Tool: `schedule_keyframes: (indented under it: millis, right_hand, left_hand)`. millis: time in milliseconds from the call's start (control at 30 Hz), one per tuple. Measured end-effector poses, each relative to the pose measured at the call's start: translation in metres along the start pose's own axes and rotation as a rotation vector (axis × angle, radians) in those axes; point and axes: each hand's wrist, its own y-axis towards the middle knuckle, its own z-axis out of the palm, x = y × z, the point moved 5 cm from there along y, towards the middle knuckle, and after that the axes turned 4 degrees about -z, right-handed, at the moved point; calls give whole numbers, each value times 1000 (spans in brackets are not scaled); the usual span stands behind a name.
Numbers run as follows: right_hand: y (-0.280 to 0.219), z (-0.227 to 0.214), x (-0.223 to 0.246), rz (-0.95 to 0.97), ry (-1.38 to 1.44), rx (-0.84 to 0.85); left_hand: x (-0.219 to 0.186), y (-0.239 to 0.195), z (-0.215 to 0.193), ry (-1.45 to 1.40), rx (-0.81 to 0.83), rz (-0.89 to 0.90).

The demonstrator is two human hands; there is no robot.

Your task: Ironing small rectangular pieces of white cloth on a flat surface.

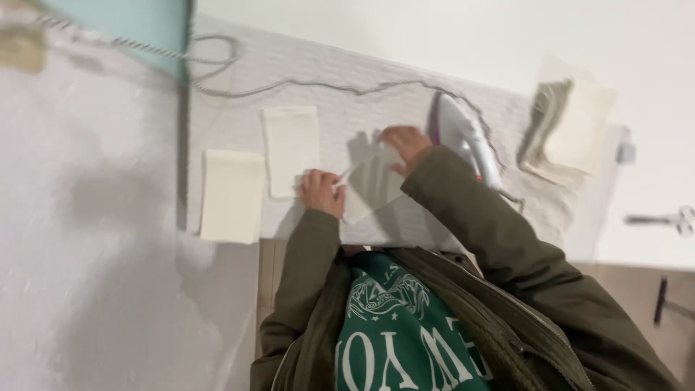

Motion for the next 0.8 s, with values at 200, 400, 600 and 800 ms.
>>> schedule_keyframes:
  millis: [200, 400, 600, 800]
  right_hand:
    - [52, 34, 24, 67, -158, 562]
    - [88, 96, -13, -205, 730, 342]
    - [212, 152, 111, 87, 644, 469]
    - [270, 238, 132, 36, 390, 374]
  left_hand:
    - [0, -39, -26, -845, -41, -92]
    - [92, -87, -48, -683, -21, -559]
    - [175, -110, -123, -1273, -246, -633]
    - [256, -125, -94, -1394, -254, -786]
